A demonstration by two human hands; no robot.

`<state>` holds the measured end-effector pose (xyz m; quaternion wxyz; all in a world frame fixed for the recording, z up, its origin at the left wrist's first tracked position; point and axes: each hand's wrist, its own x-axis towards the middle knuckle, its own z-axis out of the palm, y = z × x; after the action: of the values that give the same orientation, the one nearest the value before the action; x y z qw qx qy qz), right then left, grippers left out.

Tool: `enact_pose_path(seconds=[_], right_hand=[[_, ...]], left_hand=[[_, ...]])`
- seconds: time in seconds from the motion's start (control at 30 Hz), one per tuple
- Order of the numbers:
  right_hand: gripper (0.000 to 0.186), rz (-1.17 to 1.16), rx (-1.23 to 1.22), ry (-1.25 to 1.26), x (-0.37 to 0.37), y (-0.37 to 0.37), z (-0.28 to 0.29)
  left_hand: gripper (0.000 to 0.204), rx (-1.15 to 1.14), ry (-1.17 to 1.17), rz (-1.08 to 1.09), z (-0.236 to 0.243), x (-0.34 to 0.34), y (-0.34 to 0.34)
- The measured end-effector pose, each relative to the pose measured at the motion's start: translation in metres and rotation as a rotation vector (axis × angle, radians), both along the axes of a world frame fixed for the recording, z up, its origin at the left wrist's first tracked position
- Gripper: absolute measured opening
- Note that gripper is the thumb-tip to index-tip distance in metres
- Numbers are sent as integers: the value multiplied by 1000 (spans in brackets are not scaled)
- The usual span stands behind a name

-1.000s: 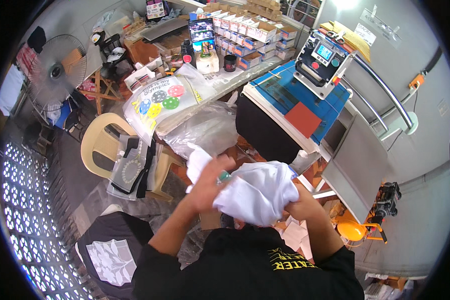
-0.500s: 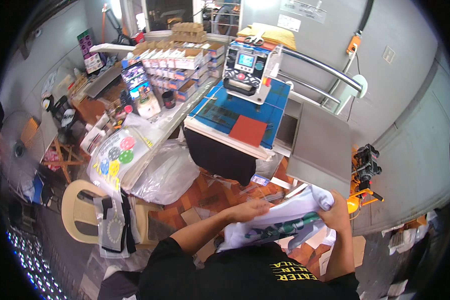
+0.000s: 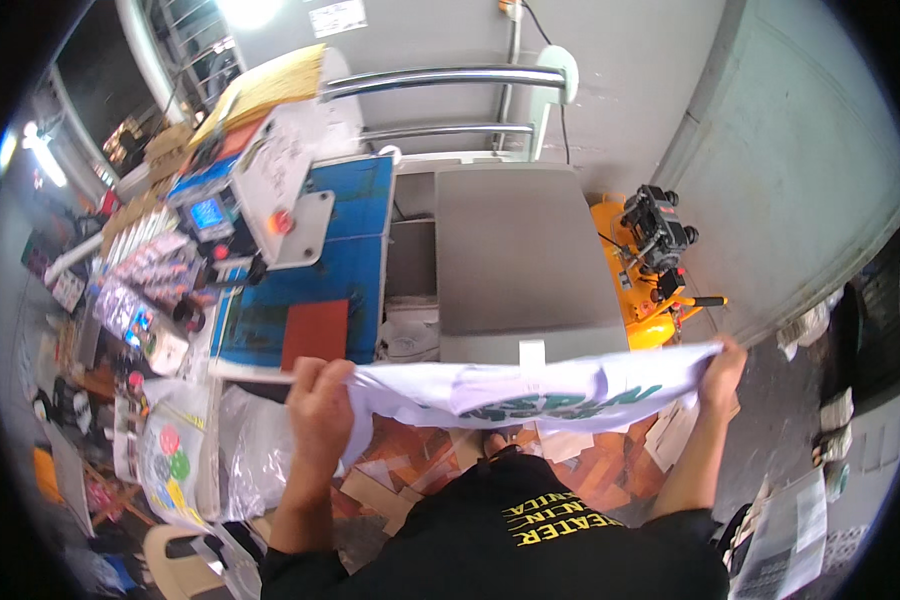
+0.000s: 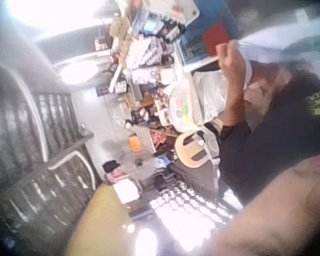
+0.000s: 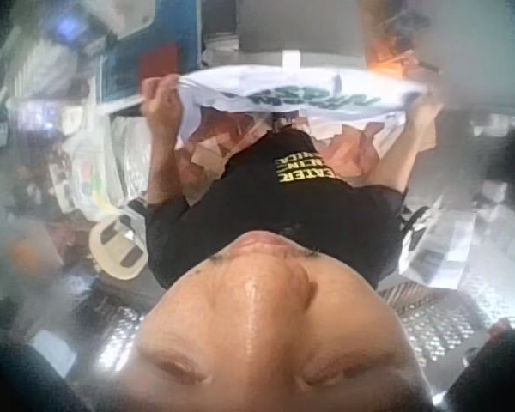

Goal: The person places shirts onto a heat press, aligns prints, cuts a transfer with scissors, and uses a tablet to check orders.

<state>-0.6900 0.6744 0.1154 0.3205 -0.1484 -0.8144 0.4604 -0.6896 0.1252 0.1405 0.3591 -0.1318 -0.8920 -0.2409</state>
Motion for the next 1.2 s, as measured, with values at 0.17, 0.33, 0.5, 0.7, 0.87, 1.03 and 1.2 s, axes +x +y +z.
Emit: enact_pose_path(seconds=[0.17,0.33,0.5,0.7,0.87,1.03,1.2], right_hand=[[26,67,60,-64,-151,12,89],[29,121,466,-222,-359,28,61],[24,24,661,-544,-446,32,-48],[28,34,-183,-708,-510,20,-108],[30,70,142,-417,-562,15,-131],[56,478,816,-331,-524,-80,-148],[66,321,792,-690,-526,-88,-129]], left_hand=[[7,-8,110,44,70,-161,24],[13,-39,-134,28,32,-360,29],[13,-231,-411,230,-49,-460,68],[19,161,-722,430,-142,-550,58],[34,135,-279,146,-155,-584,105],[49,-237,-432,-583,-160,-486,228],[54,-407,-488,-6,-177,-538,181]])
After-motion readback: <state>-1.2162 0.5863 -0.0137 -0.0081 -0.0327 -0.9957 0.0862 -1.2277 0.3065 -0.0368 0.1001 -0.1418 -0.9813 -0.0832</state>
